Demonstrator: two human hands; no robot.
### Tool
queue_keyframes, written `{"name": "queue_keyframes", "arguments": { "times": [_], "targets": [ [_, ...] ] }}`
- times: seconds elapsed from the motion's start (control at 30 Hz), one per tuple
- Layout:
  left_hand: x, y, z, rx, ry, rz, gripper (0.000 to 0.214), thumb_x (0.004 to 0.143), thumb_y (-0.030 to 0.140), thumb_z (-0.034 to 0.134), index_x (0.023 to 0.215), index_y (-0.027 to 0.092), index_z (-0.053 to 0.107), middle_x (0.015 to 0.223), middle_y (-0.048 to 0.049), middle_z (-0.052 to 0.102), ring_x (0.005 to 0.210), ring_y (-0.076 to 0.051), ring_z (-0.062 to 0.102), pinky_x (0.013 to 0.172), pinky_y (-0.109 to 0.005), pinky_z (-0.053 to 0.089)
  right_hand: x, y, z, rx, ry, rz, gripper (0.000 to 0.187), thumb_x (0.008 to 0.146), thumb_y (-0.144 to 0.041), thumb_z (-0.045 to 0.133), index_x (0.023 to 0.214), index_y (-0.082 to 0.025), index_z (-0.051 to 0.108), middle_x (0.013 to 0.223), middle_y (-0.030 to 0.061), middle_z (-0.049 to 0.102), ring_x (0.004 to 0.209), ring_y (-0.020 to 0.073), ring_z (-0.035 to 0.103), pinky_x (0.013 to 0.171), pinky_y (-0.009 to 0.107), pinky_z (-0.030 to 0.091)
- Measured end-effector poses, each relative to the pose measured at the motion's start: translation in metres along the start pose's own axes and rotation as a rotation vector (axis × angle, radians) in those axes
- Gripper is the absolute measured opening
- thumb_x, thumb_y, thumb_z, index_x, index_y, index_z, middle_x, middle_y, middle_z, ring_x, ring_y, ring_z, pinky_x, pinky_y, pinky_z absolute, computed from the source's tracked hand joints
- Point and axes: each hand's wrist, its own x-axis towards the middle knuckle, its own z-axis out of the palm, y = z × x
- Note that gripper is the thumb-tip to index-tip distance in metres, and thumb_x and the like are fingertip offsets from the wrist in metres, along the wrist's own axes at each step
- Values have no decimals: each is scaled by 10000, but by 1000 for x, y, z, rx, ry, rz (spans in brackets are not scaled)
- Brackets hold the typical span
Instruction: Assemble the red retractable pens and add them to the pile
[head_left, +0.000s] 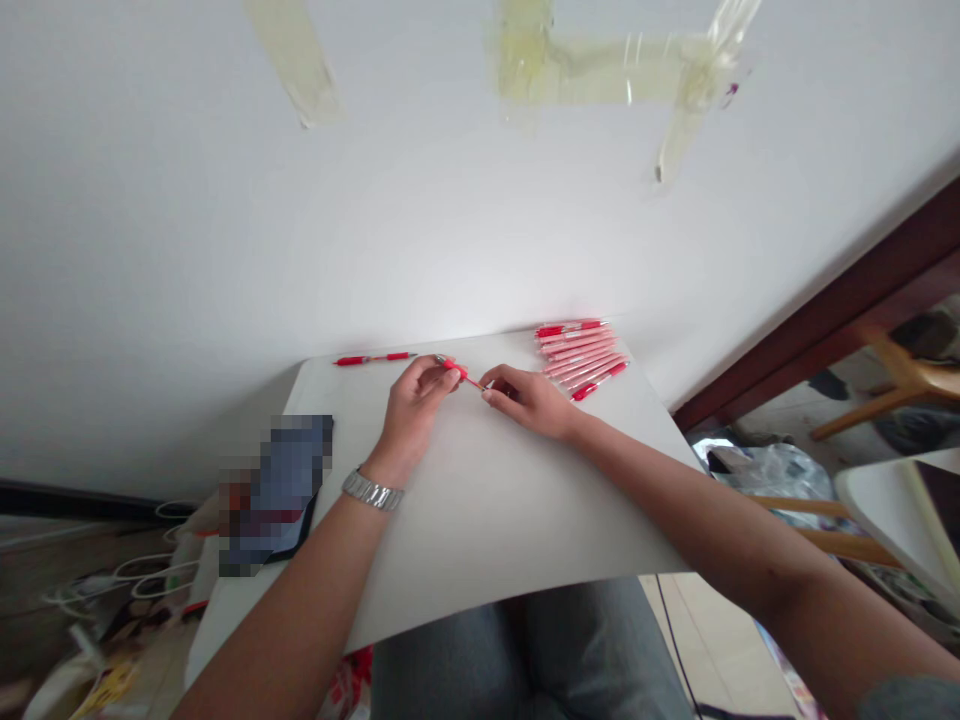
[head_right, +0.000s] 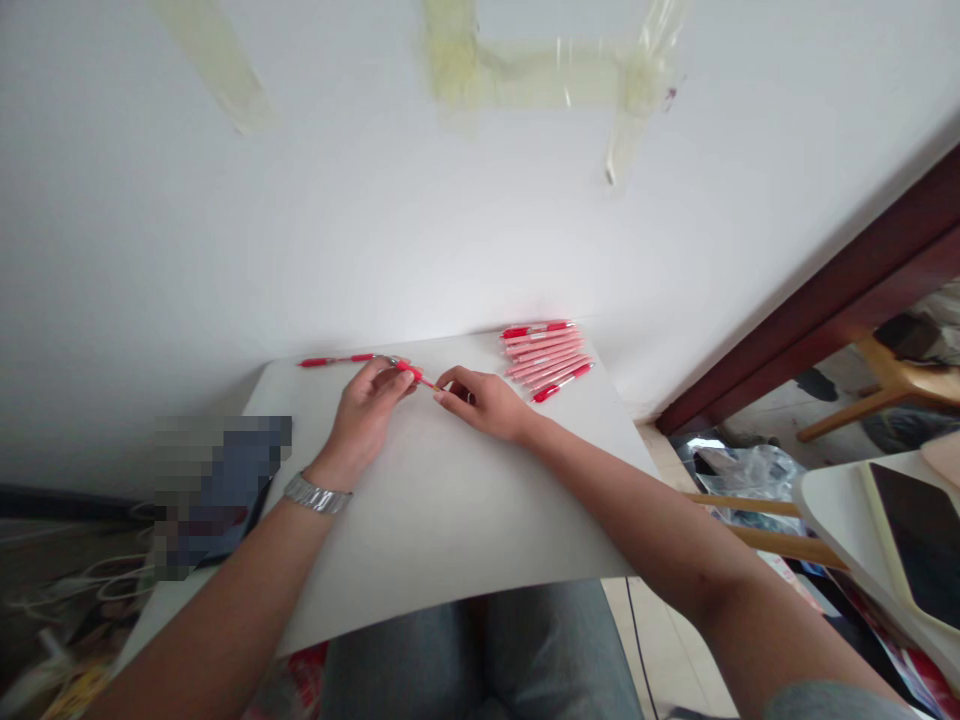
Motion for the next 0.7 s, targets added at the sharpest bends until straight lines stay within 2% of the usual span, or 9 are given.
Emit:
{"name": "queue_keyframes", "arguments": {
  "times": [0.17,0.3,0.4,0.5,0.57,0.7],
  "targets": [
    [-1,-1,0,-23,-21,-27,344,836,415,912,1028,196,730,1055,-70,785,1019,-201,731,969,-348,553,1,3,2,-68,12,-23,354,1062,-502,569,1224,-203,665,864,8,683,753,156,600,741,276,448],
    [-3,1,0,-12,-53,-41,343,838,426,916,1019,192,742,1015,-76,795,1007,-212,738,968,-360,549,2,6,4,-79,21,-66,316,1094,-457,509,1132,-192,678,926,42,703,814,170,623,770,284,447],
    [-4,1,-1,-31,-55,-49,402,869,451,887,1149,188,768,1060,-90,800,1019,-216,738,1004,-385,557,3,6,4,-62,22,-73,344,1114,-455,460,1055,-192,675,910,46,698,807,172,617,770,287,445],
    [-5,0,-1,-62,-55,-58,528,920,502,827,1343,196,746,1105,-95,795,1034,-211,730,1048,-408,557,3,6,4,-35,10,-46,394,1126,-478,427,1072,-190,690,902,43,704,788,170,616,771,290,447],
    [-5,-2,-1,-80,-57,-54,551,945,522,794,1395,210,733,1097,-86,790,1016,-199,720,1048,-407,560,2,6,3,-11,-7,-33,425,1134,-492,407,1095,-191,706,918,40,713,783,165,615,780,289,449],
    [-5,-3,1,-118,-66,-53,458,951,509,790,1292,203,794,1091,-90,786,1030,-196,713,1061,-395,556,1,8,2,14,-28,-1,468,1137,-525,393,1109,-196,725,891,24,700,763,158,596,772,285,445]
  ]
}}
